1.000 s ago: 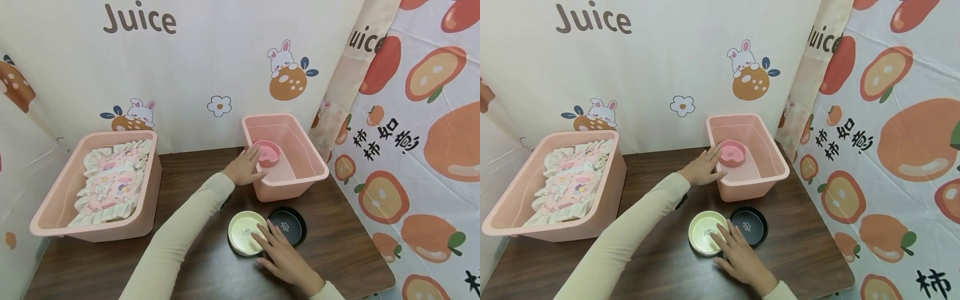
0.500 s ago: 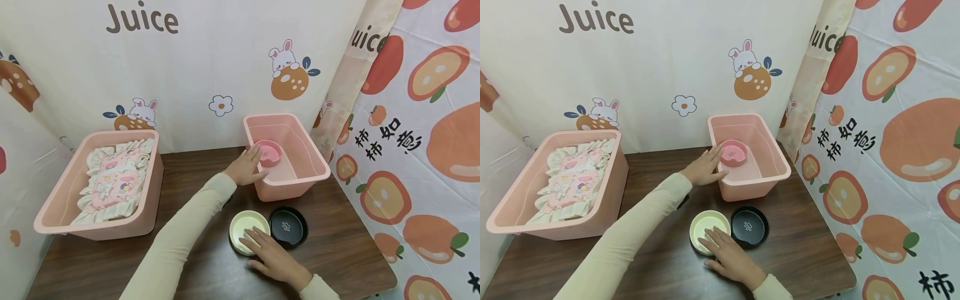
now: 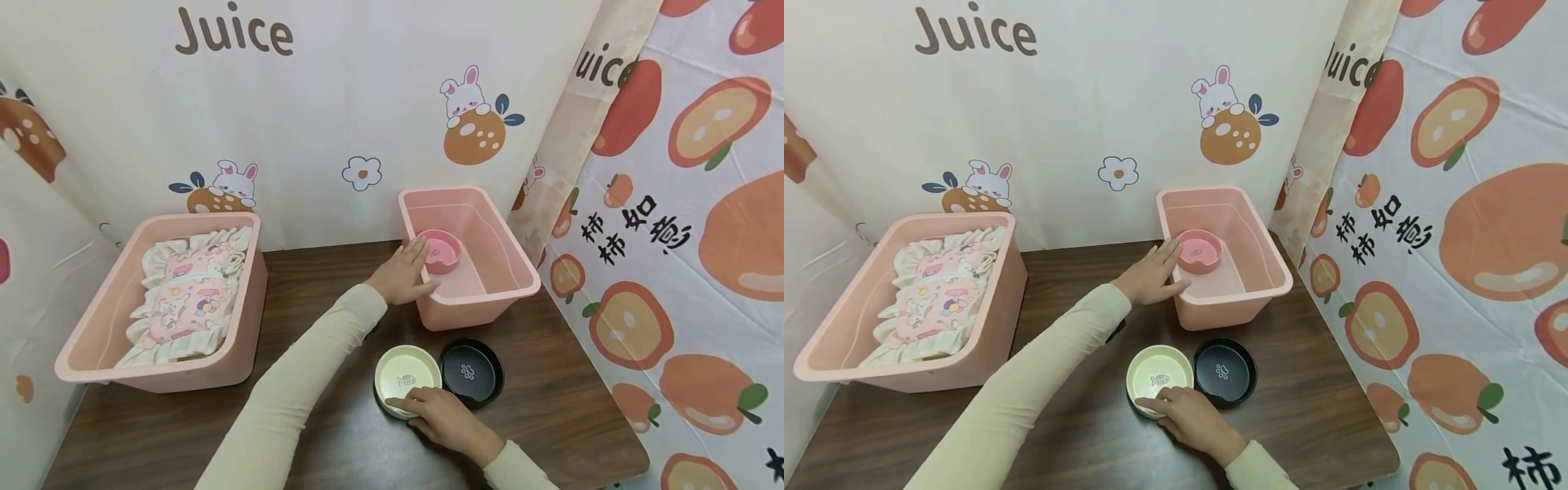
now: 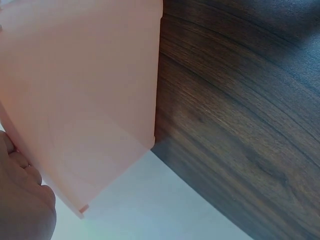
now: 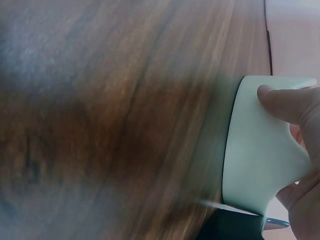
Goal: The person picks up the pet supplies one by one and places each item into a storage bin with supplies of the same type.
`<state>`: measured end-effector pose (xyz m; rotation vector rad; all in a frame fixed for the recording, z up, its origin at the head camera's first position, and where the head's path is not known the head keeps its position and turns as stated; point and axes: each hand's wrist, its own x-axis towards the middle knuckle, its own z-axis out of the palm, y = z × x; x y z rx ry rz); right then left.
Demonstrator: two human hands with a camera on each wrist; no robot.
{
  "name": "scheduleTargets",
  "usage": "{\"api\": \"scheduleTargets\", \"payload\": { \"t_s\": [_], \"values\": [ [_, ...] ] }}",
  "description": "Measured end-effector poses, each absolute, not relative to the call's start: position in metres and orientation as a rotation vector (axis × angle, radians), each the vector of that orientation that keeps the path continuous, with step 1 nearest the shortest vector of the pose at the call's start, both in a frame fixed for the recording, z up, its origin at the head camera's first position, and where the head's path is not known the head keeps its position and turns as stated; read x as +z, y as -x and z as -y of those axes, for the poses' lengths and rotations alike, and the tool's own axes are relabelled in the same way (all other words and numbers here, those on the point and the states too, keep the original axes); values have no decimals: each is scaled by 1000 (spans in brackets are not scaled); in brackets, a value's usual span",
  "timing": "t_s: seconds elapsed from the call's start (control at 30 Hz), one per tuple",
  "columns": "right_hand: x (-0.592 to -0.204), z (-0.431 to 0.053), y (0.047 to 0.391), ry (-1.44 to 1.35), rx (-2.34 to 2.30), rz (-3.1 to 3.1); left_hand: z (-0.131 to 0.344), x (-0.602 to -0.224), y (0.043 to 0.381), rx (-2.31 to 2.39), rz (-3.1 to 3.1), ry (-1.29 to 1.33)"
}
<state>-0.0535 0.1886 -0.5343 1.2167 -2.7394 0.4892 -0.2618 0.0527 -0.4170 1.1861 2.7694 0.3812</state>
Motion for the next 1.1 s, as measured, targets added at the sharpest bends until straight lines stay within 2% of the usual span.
{"api": "scheduleTargets", "payload": {
  "t_s": [0.77, 1.1],
  "values": [
    [-540, -190, 48, -1179, 497, 2645, -54, -416, 261, 372, -2773, -1183],
    [-520, -198, 33, -1256, 535, 2567, -55, -419, 263, 382, -2773, -1179]
  ]
}}
